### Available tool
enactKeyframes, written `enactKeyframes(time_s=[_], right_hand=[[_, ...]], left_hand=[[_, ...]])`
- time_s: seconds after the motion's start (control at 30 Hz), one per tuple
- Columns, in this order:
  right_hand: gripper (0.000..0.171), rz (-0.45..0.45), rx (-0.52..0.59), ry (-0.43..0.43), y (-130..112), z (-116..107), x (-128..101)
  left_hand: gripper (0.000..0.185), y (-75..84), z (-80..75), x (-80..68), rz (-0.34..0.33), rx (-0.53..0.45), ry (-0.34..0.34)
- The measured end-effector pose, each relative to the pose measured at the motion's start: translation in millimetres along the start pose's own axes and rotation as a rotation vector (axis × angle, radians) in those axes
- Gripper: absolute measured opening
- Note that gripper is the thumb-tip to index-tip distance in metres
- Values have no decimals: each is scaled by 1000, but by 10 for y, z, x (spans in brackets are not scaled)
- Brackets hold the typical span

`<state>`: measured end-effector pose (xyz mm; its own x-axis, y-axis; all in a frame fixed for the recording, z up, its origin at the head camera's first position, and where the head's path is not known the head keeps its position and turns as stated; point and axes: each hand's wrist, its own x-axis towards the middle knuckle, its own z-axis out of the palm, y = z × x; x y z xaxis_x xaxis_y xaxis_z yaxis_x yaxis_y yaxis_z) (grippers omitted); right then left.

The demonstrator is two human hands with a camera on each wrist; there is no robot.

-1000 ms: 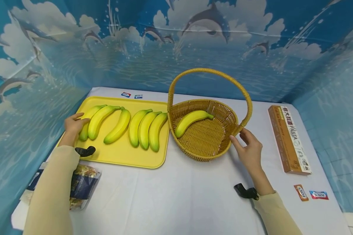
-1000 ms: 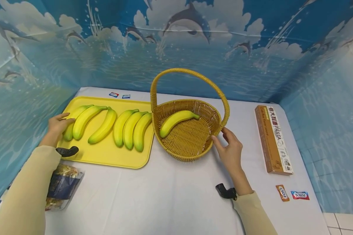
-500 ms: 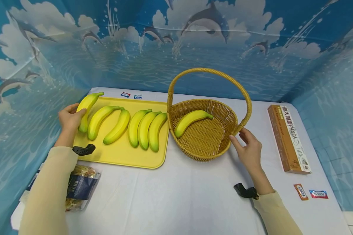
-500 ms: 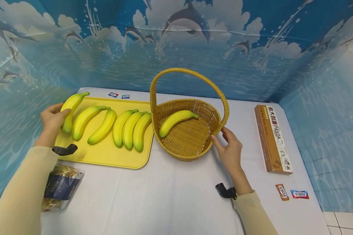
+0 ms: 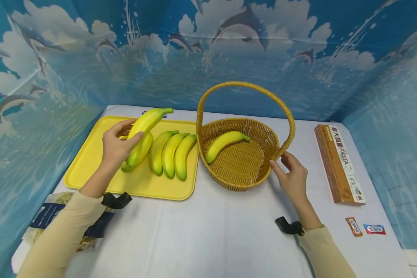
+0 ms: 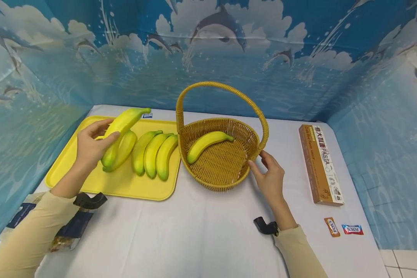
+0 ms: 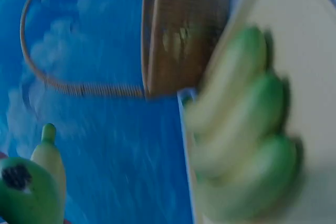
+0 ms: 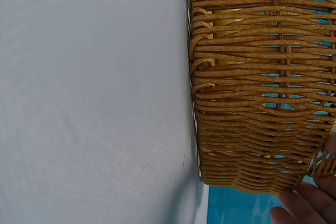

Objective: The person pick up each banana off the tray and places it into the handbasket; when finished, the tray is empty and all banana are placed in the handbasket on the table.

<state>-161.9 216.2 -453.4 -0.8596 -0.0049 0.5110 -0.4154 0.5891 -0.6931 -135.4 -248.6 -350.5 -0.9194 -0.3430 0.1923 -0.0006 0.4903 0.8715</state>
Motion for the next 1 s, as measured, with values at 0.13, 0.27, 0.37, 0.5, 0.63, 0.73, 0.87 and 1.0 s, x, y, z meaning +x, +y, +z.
enactKeyframes(time_s=[0.13, 0.27, 0.37, 0.5, 0.63, 0.73, 0.87, 1.0], right_hand=[[40, 0, 4, -1, 0, -8, -16], [41, -6, 9, 0, -3, -7, -14], [41, -7, 11, 3, -2, -3, -9], [41, -14, 10, 10, 8, 2, -8], [40, -17, 0, 13, 3, -5, -6], [39, -14, -5, 10, -8, -6, -9], [39, -9, -9, 9, -15, -9, -16], [40, -9, -4, 9, -21, -15, -10]], left_hand=[[46, 280, 274, -205, 150, -8, -139], [48, 538, 598, -275, 237, -36, -246], [47, 661, 898, -253, 283, -68, -299], [46, 721, 1340, -202, 283, -88, -367], [46, 672, 1751, -137, 243, -5, -402], [45, 599, 1993, -91, 205, 67, -404], [46, 531, 2213, -79, 158, 123, -414], [47, 494, 2354, -85, 151, 184, -421]])
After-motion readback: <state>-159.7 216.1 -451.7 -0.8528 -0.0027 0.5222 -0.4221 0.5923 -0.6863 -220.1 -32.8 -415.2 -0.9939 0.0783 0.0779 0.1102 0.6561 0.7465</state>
